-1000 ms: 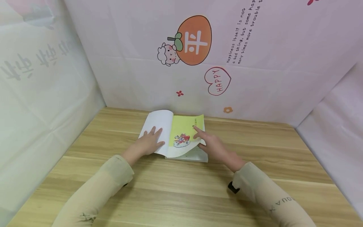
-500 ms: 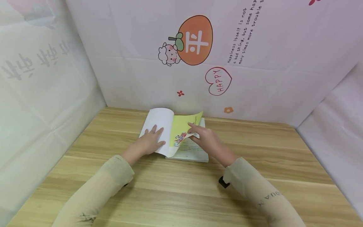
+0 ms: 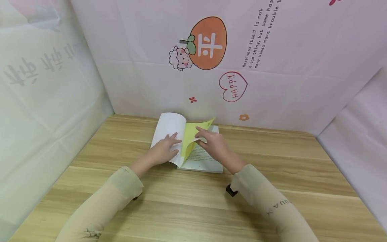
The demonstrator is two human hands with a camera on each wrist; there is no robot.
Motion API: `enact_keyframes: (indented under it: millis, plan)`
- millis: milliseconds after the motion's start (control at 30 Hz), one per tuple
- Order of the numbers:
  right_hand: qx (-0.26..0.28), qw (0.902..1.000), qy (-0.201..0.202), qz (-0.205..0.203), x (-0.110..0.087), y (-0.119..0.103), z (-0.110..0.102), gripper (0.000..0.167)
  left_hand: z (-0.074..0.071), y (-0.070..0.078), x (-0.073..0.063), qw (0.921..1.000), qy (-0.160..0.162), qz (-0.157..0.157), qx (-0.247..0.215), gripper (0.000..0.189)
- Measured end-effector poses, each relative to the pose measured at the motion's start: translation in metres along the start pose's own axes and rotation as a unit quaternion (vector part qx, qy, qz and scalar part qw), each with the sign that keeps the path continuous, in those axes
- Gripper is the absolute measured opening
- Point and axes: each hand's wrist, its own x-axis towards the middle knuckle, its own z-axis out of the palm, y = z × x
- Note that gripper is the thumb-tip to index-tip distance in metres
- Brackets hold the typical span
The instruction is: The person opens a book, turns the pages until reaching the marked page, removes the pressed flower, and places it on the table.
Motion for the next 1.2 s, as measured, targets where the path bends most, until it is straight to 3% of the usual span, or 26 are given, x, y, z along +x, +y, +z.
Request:
enact_keyframes:
  millis: [133, 300, 467, 700, 1033, 1200]
  plan:
    - [-0.004, 1.0000, 0.001, 0.001, 0.003, -0.001, 0.003, 0.014, -0.003, 0.002, -0.001, 0.9980, 0.025, 0.000, -0.058, 0.039]
    - [-0.011, 0.9998, -0.015, 0.010, 0.005, -0.003, 0.004, 0.013, -0.004, 0.009, 0.000, 0.9944, 0.030, -0.049, -0.089, 0.047]
    - [-0.018, 0.9991, -0.031, 0.025, 0.007, -0.005, 0.004, 0.014, -0.002, 0.022, 0.001, 0.9931, 0.047, -0.076, -0.075, 0.040]
    - [-0.023, 0.9986, -0.040, 0.025, 0.010, -0.007, 0.007, 0.015, 0.001, 0.031, 0.005, 0.9925, 0.086, -0.072, -0.049, 0.024]
    - [-0.036, 0.9978, -0.054, 0.017, 0.014, -0.009, 0.007, 0.017, 0.000, 0.040, 0.012, 0.9904, 0.106, -0.088, -0.017, 0.024]
    - [-0.027, 0.9988, -0.040, 0.000, 0.013, -0.008, 0.006, 0.023, 0.001, 0.041, 0.013, 0.9896, 0.110, -0.092, -0.003, 0.022]
